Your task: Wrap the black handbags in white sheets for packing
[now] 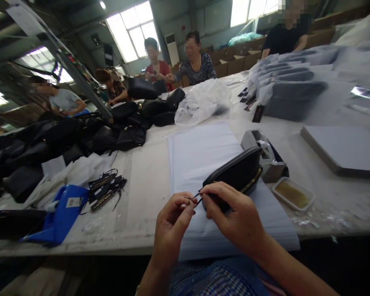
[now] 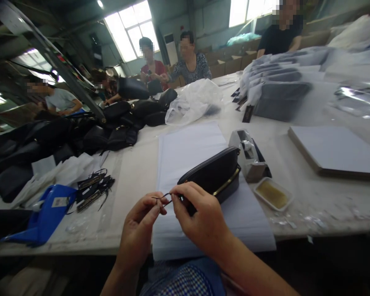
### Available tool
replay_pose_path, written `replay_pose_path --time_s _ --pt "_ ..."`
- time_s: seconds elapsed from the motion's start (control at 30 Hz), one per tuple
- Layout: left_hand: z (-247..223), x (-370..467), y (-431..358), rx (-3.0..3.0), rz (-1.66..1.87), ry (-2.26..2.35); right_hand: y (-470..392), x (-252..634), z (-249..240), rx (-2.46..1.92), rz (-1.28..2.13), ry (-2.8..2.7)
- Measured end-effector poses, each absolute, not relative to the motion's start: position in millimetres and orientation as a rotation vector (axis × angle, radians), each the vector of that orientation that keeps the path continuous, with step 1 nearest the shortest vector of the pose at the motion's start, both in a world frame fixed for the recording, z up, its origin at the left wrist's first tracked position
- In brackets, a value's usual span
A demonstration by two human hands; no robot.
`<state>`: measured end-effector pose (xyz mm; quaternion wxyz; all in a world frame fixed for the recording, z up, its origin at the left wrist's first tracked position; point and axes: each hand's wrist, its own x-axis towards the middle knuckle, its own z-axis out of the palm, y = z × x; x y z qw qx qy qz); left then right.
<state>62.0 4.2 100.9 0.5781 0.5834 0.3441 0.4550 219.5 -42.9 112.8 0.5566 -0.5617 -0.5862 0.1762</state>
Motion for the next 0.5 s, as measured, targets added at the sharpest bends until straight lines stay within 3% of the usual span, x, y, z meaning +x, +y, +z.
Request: replay_pose_path --time_s 0.23,0.5 --pt "102 63 17 1.014 0.857 0.458 -67 240 117 -1.348 0.429 -1.630" --pt "97 75 26 0.617 0.918 0.490 -106 262 98 -1.677 0.035 -1.773"
